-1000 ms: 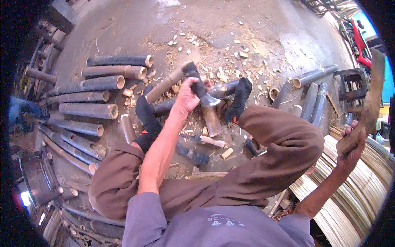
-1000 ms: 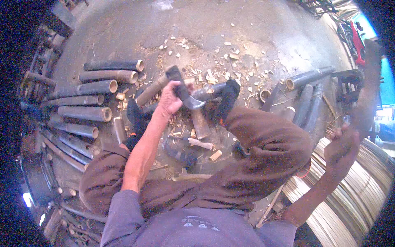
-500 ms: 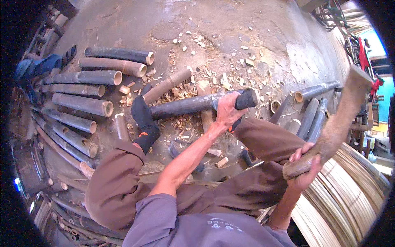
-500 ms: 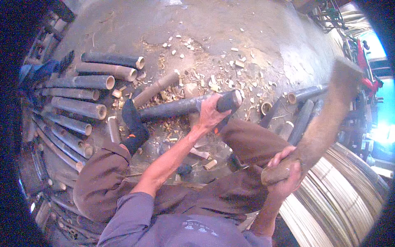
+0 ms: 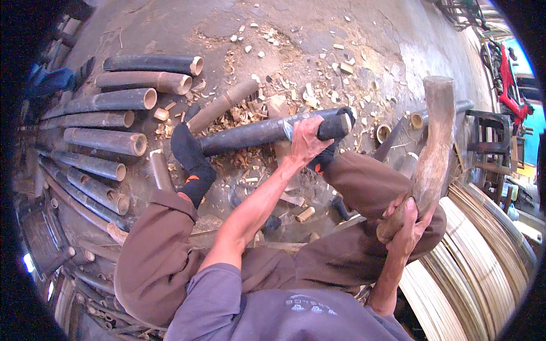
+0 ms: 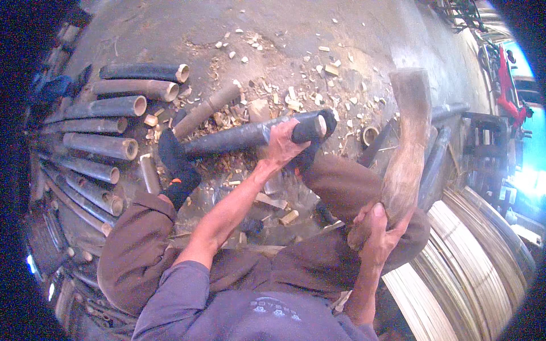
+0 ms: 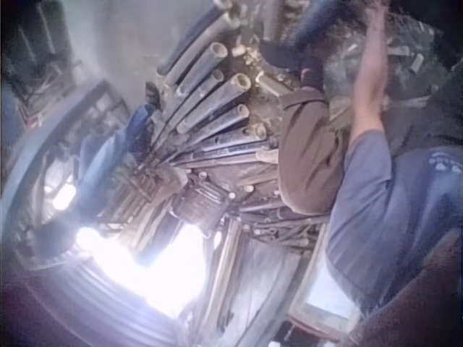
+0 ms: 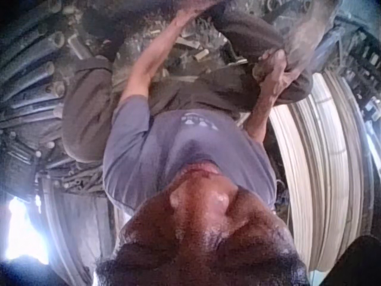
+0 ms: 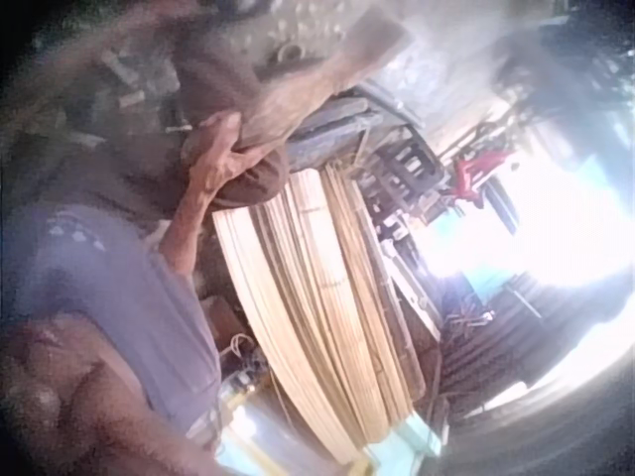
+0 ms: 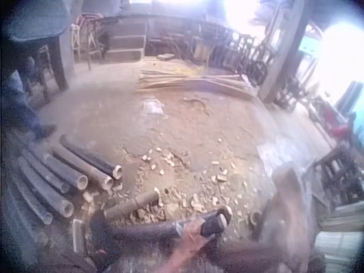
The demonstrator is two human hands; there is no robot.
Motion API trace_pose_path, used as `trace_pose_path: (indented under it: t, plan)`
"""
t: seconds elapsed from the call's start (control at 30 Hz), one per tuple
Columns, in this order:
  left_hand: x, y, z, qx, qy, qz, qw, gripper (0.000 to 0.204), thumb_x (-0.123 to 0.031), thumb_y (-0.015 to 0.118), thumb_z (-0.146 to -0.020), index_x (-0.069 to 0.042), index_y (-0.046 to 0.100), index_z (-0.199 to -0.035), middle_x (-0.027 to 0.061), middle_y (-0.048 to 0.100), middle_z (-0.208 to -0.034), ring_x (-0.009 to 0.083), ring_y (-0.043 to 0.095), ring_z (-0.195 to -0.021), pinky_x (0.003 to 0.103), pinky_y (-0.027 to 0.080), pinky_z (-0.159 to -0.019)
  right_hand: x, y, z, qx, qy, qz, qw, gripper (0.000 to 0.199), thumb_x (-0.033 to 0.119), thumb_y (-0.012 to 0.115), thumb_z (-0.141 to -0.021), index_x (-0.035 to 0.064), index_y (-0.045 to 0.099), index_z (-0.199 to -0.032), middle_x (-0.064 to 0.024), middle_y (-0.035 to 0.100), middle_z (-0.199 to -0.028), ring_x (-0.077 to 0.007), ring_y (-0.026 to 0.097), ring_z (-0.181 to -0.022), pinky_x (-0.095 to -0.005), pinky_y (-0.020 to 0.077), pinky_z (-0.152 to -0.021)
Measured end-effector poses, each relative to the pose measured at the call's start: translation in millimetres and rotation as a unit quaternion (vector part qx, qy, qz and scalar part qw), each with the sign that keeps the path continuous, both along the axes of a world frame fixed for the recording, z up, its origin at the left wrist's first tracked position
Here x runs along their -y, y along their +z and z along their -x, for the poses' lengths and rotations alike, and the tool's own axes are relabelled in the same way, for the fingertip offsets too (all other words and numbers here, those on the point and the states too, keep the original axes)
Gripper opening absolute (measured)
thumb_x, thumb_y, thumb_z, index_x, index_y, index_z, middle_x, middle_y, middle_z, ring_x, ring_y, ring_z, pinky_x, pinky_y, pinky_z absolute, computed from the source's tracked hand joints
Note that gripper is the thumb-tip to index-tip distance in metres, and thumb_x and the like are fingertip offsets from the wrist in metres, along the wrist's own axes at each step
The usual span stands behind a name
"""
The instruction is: The person sits on the floor and repeatedly strikes the ends of bamboo poles with a wooden mallet to shape and smooth them. The person handles multiple poles one at a time, rotating them and striking different sections.
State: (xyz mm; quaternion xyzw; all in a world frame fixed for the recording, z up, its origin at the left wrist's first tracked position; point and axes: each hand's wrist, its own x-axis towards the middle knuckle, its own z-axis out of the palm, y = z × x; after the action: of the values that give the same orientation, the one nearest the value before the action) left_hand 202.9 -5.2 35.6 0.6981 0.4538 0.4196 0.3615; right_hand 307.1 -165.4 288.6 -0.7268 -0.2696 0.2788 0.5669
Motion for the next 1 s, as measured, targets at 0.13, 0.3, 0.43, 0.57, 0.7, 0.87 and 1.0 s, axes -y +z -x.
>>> trace_pose_path:
  t: [0.13,0.3,0.43,0.57,0.7,0.87,1.0]
  plan:
    - [-2.5,-6.5,0.1,0.005,-0.014,0.026,1.000,0.054,-0.022,0.085,-0.056,-0.008,0.059,-0.101,0.0134,0.065,-0.096,0.0346,0.061,-0.090,0.044,0.043,-0.077,-0.8,-1.5,-1.4,-0.010,-0.016,-0.006,1.000,0.071,0.012,0.058,-0.090,0.0025,0.017,-0.148,-0.0100,0.055,-0.076,-0.0175,0.055,-0.062,-0.0314,0.0470,-0.058]
    - [-5.8,-4.6,4.7,0.026,-0.029,0.017,0.999,0.051,-0.020,0.084,-0.058,-0.007,0.059,-0.101,0.0154,0.065,-0.089,0.0344,0.063,-0.084,0.044,0.047,-0.073,-1.9,-0.8,1.6,0.011,-0.048,-0.005,0.999,0.070,0.012,0.057,-0.090,0.0012,0.017,-0.146,-0.0102,0.055,-0.076,-0.0184,0.055,-0.062,-0.0317,0.0476,-0.059]
    - [-11.8,15.5,16.3,0.071,-0.041,0.081,0.993,0.043,-0.014,0.079,-0.065,-0.006,0.060,-0.102,0.0153,0.066,-0.087,0.0305,0.066,-0.081,0.039,0.051,-0.072,-6.2,-0.9,-12.3,0.086,-0.096,-0.101,0.986,0.038,0.026,0.053,-0.094,-0.0002,0.042,-0.120,-0.0103,0.055,-0.078,-0.0198,0.055,-0.066,-0.0322,0.0481,-0.062]
    - [-12.9,26.2,20.9,0.079,-0.052,0.127,0.987,0.043,-0.013,0.077,-0.069,-0.005,0.060,-0.108,0.0149,0.066,-0.089,0.0259,0.066,-0.082,0.037,0.051,-0.074,-30.0,-5.4,-12.5,0.022,-0.069,-0.196,0.978,0.032,0.035,0.048,-0.096,0.0035,0.052,-0.099,-0.0114,0.056,-0.085,-0.0197,0.057,-0.078,-0.0375,0.0488,-0.078]
    - [-11.4,23.0,5.1,0.072,-0.049,0.089,0.992,0.044,-0.013,0.077,-0.069,-0.005,0.060,-0.109,0.0151,0.066,-0.091,0.0257,0.066,-0.083,0.036,0.051,-0.075,-35.8,-147.8,37.4,0.237,0.034,0.111,0.964,0.044,0.020,0.067,-0.088,-0.0025,0.048,-0.121,-0.0141,0.058,-0.097,-0.0246,0.057,-0.095,-0.0421,0.0448,-0.093]
    - [-11.1,3.1,19.7,0.019,-0.018,0.081,0.996,0.042,-0.011,0.078,-0.067,-0.005,0.060,-0.104,0.0144,0.065,-0.090,0.0271,0.066,-0.082,0.037,0.052,-0.074,-47.0,-69.6,-15.0,0.107,-0.062,0.049,0.991,0.046,0.013,0.064,-0.089,-0.0023,0.044,-0.128,-0.0134,0.055,-0.113,-0.0223,0.052,-0.105,-0.0359,0.0424,-0.095]
    - [-10.0,12.6,13.3,0.016,-0.020,0.064,0.998,0.040,-0.009,0.077,-0.066,-0.004,0.059,-0.102,0.0142,0.064,-0.088,0.0294,0.065,-0.082,0.038,0.051,-0.073,-39.2,-76.3,-91.7,0.178,-0.148,-0.046,0.972,0.036,0.013,0.052,-0.096,0.0001,0.045,-0.129,-0.0117,0.056,-0.117,-0.0205,0.054,-0.103,-0.0326,0.0450,-0.089]
